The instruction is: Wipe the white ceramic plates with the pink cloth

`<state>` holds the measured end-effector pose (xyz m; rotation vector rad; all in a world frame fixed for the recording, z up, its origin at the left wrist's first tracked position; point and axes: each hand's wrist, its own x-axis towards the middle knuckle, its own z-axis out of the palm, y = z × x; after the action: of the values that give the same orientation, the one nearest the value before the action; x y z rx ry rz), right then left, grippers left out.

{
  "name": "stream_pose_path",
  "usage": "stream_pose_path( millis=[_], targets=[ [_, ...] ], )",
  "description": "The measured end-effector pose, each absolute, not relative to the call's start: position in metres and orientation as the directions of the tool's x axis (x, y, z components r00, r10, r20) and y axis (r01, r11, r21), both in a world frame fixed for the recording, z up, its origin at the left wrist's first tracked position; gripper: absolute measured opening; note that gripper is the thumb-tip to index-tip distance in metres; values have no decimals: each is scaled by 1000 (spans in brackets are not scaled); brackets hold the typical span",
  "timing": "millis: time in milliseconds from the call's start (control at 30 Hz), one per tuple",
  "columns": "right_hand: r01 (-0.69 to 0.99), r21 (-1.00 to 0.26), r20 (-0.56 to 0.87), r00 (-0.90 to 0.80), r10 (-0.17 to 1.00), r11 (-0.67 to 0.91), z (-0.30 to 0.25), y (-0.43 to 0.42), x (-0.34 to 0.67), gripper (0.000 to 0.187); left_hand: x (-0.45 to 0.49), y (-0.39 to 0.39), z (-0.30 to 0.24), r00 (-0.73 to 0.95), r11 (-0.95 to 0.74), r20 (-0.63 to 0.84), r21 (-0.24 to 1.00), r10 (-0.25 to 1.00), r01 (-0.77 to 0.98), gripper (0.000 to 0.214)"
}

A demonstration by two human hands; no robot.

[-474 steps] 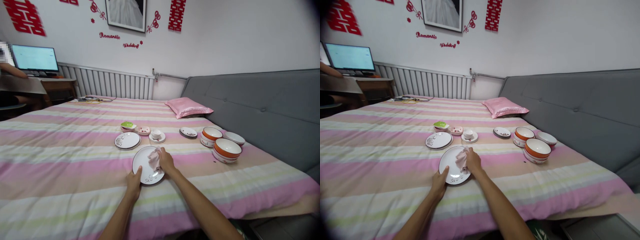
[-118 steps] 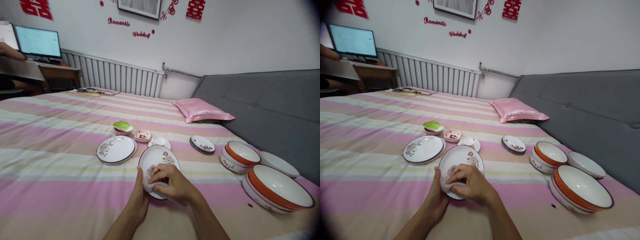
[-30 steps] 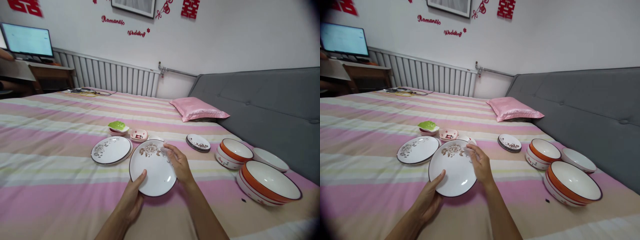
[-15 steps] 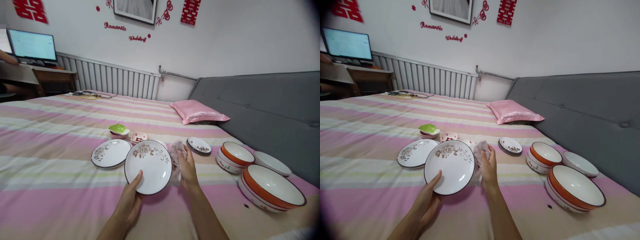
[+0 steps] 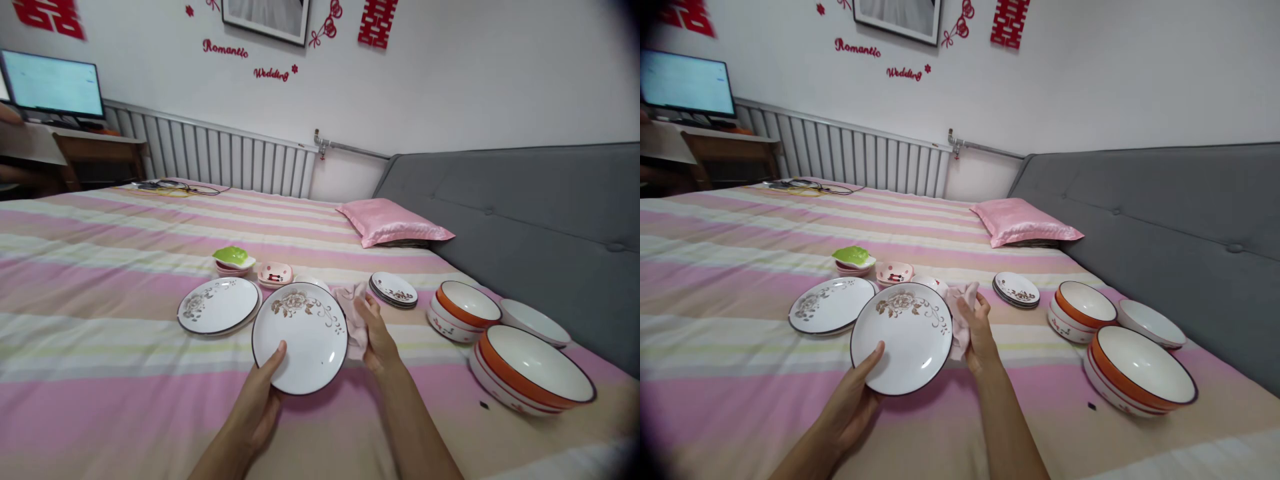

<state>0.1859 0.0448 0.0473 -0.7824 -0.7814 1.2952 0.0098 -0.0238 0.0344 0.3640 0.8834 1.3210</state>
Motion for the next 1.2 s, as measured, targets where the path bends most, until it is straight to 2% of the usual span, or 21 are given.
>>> stream_pose_path(
  millis=[100,233,500,767,867,967,1100,1200],
  targets=[
    [-550,-833,8,95,995,59,47,46,188,63,10,-23,35,-12,246,-350,682,937,-689,53],
    [-571,-820,-44,132,990,40,48,47,190,44,9,-22,36,-25,231,-344,682,939,-694,51],
    [-641,-768,-46,60,997,3,47,47,189,27,9,-20,36,-33,235,-347,699,937,-676,52],
    [-710,-682,-120,-125,985,-173,53,44,187,27,10,-26,40,10,281,-359,714,933,-641,55],
    [-753,-627,-76,-196,978,-200,55,43,189,26,10,-27,39,55,313,-360,715,931,-625,56],
    [-702,-687,-32,-232,972,-190,54,41,191,30,10,-29,36,117,370,-377,718,919,-590,59],
    [-525,-843,5,-224,974,-117,56,35,192,44,12,-31,36,142,402,-393,728,908,-556,61],
    [-392,-919,35,-181,983,-40,61,32,193,43,12,-30,38,137,408,-403,727,905,-552,61]
  ],
)
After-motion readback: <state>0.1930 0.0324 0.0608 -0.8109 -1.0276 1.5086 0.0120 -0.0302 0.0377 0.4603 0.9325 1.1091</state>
